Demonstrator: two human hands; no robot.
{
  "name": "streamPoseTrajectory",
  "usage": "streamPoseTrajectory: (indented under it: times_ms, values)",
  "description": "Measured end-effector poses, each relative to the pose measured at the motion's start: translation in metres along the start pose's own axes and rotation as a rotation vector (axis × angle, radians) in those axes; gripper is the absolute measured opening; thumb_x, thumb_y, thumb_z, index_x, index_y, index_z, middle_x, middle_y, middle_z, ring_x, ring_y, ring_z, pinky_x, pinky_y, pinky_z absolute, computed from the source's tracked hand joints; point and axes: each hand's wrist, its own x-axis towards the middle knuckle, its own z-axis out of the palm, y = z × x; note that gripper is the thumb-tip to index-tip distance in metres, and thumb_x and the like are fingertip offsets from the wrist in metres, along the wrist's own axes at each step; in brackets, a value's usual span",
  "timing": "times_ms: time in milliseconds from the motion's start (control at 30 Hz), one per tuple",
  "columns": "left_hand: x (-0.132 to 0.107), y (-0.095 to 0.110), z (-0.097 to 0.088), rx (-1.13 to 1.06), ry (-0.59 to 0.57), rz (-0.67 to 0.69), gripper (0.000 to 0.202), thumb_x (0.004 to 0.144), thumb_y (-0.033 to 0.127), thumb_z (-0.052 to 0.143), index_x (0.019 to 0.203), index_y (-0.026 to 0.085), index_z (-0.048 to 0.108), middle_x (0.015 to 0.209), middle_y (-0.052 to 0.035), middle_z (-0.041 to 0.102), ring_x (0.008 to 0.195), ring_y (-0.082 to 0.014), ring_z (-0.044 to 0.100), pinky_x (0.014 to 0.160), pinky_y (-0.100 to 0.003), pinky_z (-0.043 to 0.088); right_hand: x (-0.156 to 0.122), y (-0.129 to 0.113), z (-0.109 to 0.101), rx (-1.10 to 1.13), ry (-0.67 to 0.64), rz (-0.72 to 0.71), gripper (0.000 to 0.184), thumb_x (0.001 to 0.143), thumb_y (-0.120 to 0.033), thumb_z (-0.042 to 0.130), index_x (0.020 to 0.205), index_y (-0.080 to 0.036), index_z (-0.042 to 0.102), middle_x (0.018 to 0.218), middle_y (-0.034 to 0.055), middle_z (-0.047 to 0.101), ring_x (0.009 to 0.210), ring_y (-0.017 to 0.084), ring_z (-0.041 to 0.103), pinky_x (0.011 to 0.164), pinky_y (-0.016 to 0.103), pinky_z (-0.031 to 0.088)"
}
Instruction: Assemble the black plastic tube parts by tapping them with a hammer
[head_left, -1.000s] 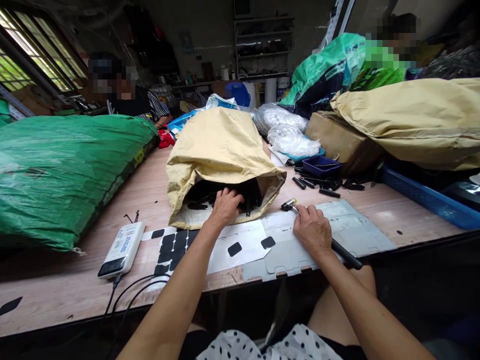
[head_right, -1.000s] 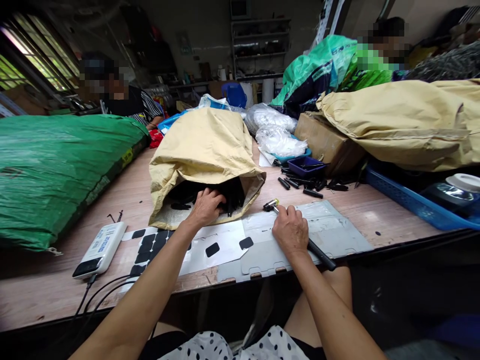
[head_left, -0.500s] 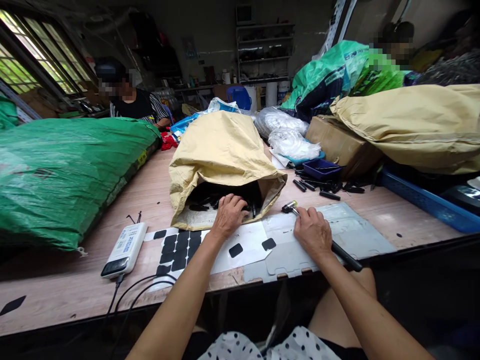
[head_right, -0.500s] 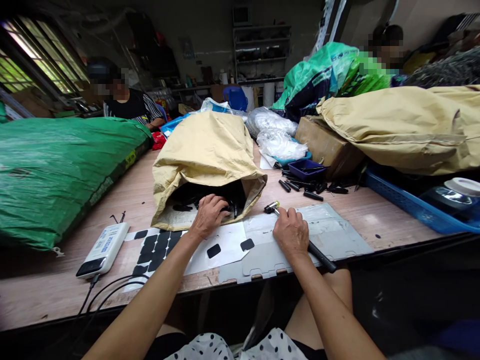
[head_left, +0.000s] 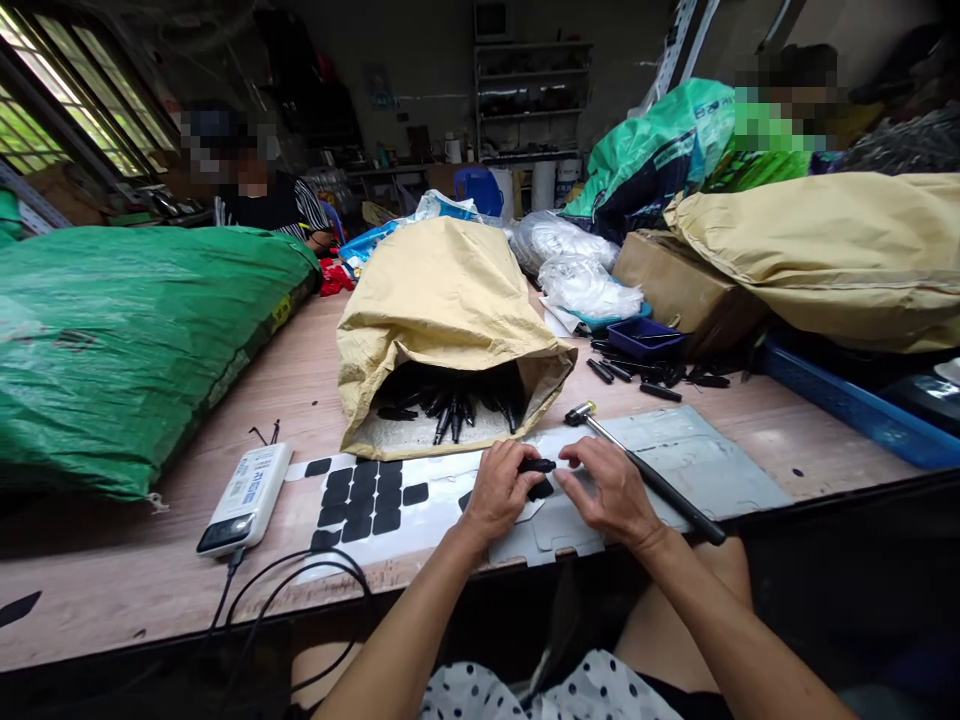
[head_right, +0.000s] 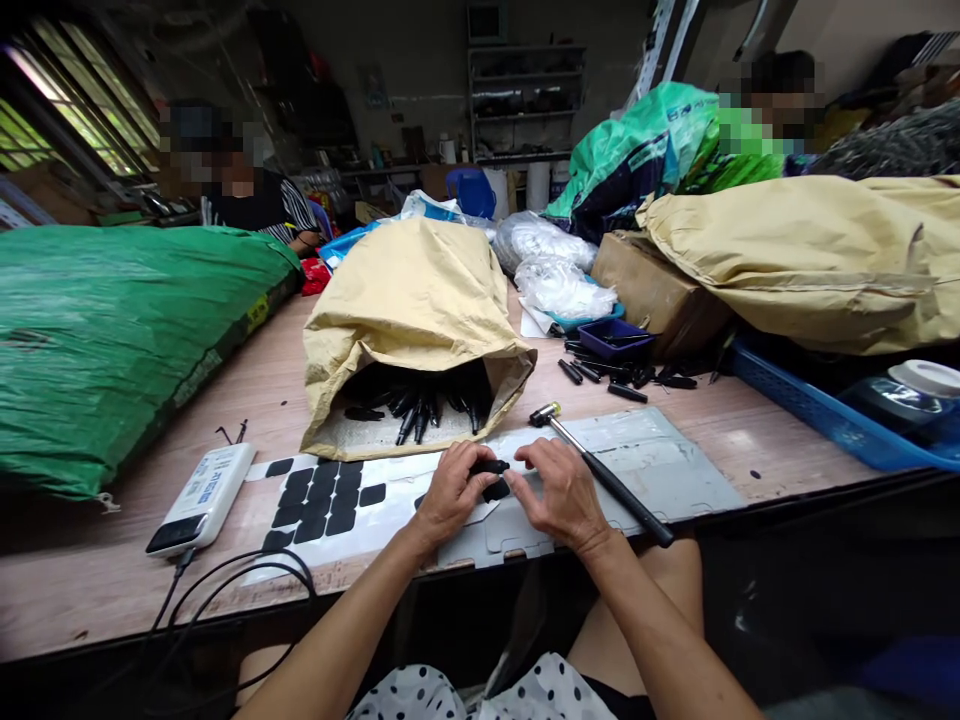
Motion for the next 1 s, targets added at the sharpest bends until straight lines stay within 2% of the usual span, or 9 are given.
streamPoseTrajectory:
  times_ms: [167, 400, 567, 733, 1000]
  values:
    - [0.0, -0.002, 0.001, 0.014, -0.017, 0.022, 0.009, 0.095, 0.022, 0.055, 0.101, 0.022, 0.062, 0.104, -0.005, 0.068, 0.102, -0.0234, 0.057, 0.095, -0.038, 0.042, 0.005, -0.005, 0.004, 0.004, -0.116, -0.065, 0.03, 0.099, -0.046, 0.054, 0.09, -0.018, 0.063, 0.083, 0.0041, 0.062, 0.082, 0.018, 0.052, 0.078, 0.031, 0.038]
    - [-0.003, -0.008, 0.008, 0.095, -0.032, 0.131, 0.022, 0.091, 0.01, 0.05, 0.104, 0.021, 0.063, 0.101, -0.0058, 0.067, 0.097, -0.0233, 0.056, 0.09, -0.037, 0.044, 0.004, -0.006, 0.012, -0.059, -0.219, -0.125, 0.03, 0.102, -0.045, 0.051, 0.101, -0.019, 0.065, 0.089, 0.005, 0.065, 0.087, 0.02, 0.053, 0.08, 0.034, 0.036]
    - [-0.006, -0.008, 0.009, 0.135, -0.007, 0.196, 0.02, 0.095, 0.013, 0.05, 0.107, 0.019, 0.063, 0.098, -0.0068, 0.066, 0.094, -0.0241, 0.056, 0.087, -0.038, 0.046, 0.001, -0.004, 0.012, -0.005, -0.243, -0.142, 0.024, 0.102, -0.039, 0.051, 0.103, -0.019, 0.064, 0.09, 0.0057, 0.064, 0.087, 0.021, 0.052, 0.081, 0.035, 0.036]
    - [-0.007, -0.008, 0.01, 0.127, 0.045, 0.233, 0.015, 0.097, 0.016, 0.052, 0.106, 0.018, 0.064, 0.095, -0.0073, 0.065, 0.092, -0.0242, 0.056, 0.085, -0.038, 0.047, 0.0, -0.001, 0.017, 0.081, -0.212, -0.115, 0.02, 0.102, -0.035, 0.051, 0.098, -0.019, 0.062, 0.088, 0.005, 0.063, 0.086, 0.02, 0.052, 0.079, 0.035, 0.037]
    - [-0.01, -0.007, 0.011, 0.116, 0.082, 0.243, 0.012, 0.098, 0.017, 0.051, 0.101, 0.018, 0.063, 0.091, -0.0065, 0.066, 0.088, -0.023, 0.057, 0.082, -0.037, 0.047, 0.002, -0.008, 0.024, 0.121, -0.102, -0.161, 0.018, 0.1, -0.026, 0.053, 0.084, -0.02, 0.058, 0.08, 0.0046, 0.059, 0.081, 0.02, 0.046, 0.075, 0.035, 0.035]
